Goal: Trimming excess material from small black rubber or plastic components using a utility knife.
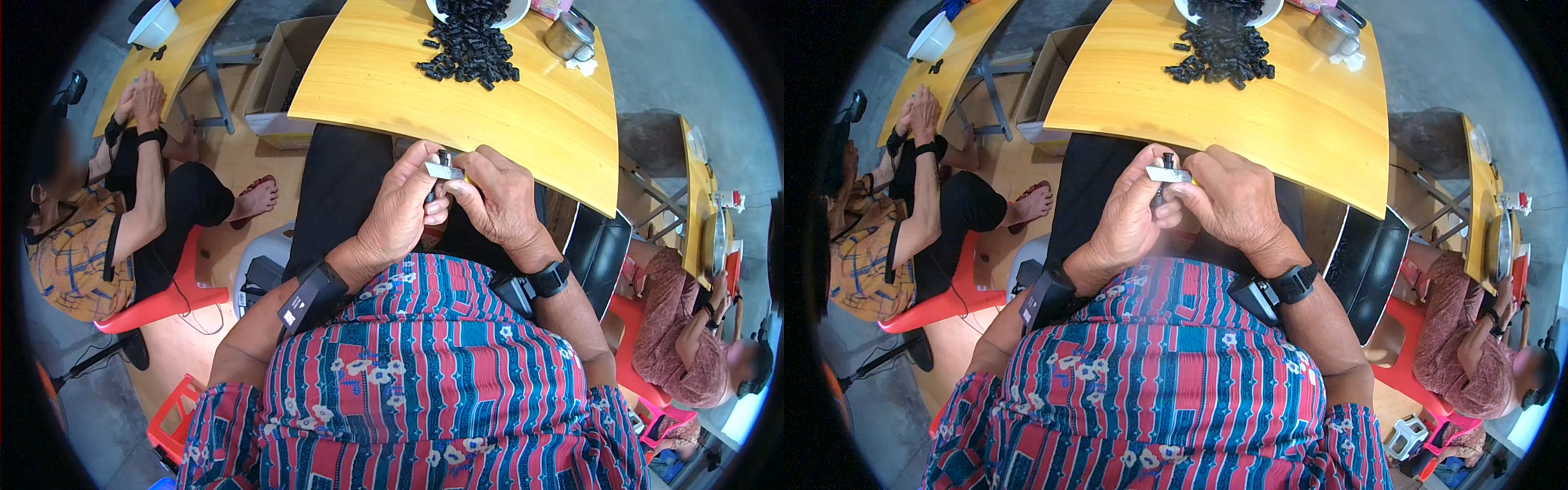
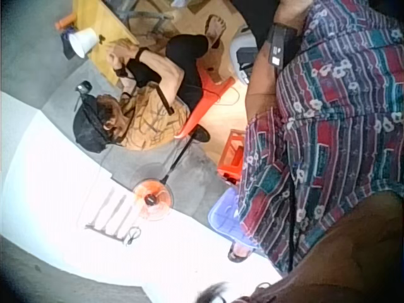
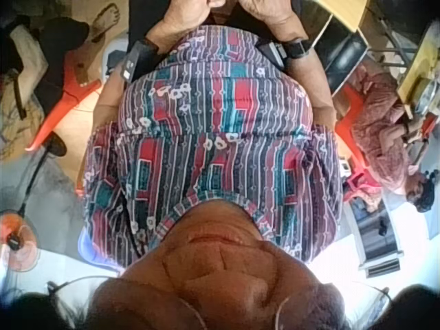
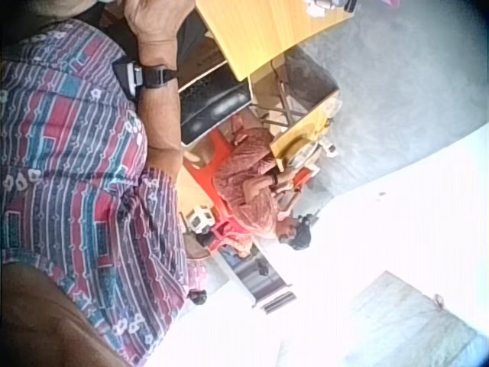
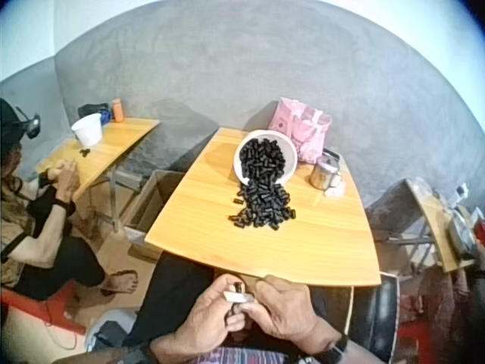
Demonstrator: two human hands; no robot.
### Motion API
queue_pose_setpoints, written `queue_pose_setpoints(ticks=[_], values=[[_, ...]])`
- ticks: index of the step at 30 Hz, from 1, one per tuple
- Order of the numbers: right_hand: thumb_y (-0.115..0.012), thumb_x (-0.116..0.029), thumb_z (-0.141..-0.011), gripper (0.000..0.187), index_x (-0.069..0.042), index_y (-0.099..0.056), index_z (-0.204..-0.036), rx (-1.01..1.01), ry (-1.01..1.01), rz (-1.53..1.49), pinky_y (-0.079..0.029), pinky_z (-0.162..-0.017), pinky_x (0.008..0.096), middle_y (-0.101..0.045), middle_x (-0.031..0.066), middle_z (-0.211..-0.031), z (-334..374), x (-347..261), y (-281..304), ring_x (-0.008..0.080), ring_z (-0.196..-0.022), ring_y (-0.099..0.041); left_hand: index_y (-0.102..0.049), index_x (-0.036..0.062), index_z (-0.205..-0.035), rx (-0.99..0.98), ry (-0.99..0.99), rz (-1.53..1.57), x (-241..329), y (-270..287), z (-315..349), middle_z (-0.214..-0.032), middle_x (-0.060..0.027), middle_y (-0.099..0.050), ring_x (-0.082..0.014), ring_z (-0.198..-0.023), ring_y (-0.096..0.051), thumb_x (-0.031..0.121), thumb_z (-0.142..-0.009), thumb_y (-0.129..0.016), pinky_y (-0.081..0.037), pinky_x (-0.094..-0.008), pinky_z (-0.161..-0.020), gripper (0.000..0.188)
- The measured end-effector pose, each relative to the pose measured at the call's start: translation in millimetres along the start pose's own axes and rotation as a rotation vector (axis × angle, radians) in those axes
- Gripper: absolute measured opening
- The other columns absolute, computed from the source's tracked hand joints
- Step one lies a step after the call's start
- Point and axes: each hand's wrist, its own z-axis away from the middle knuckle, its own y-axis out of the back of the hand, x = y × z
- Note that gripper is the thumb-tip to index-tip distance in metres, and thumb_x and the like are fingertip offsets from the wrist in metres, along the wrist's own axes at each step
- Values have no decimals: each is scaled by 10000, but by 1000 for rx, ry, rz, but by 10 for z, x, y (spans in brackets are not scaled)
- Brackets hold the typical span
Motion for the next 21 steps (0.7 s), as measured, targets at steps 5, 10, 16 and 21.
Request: queue_pose_setpoints(ticks=[5,10,16,21], values=[[-655,-336,-793,269,-79,-608,-858,-13,-1,10,-481,-572,357,-566,84,-717,-11,7,-3,286,-650,-601,-457,121,-1007,0,5,-2,8,3,-12,-773,24,-460,-29,-590,-358,227,-980,-428,-287,-167,-512,112],[-657,-326,-792,257,-79,-610,-846,1,-19,7,-478,-569,358,-563,85,-707,-36,11,-14,288,-648,-597,-452,120,-1001,8,4,2,28,-2,-29,-765,28,-455,-28,-586,-361,224,-982,-421,-293,-168,-511,110],[-659,-311,-790,240,-81,-610,-834,-9,-37,11,-477,-574,364,-561,88,-704,-26,17,-23,294,-649,-595,-456,124,-994,12,20,25,20,6,-29,-755,31,-444,-29,-586,-364,231,-984,-419,-292,-168,-510,114],[-646,-320,-800,239,-85,-608,-828,-7,-41,22,-471,-565,371,-555,87,-697,-11,18,-41,300,-640,-587,-458,129,-986,-4,32,46,4,30,-21,-754,34,-438,-31,-585,-363,232,-985,-416,-287,-169,-508,111]])
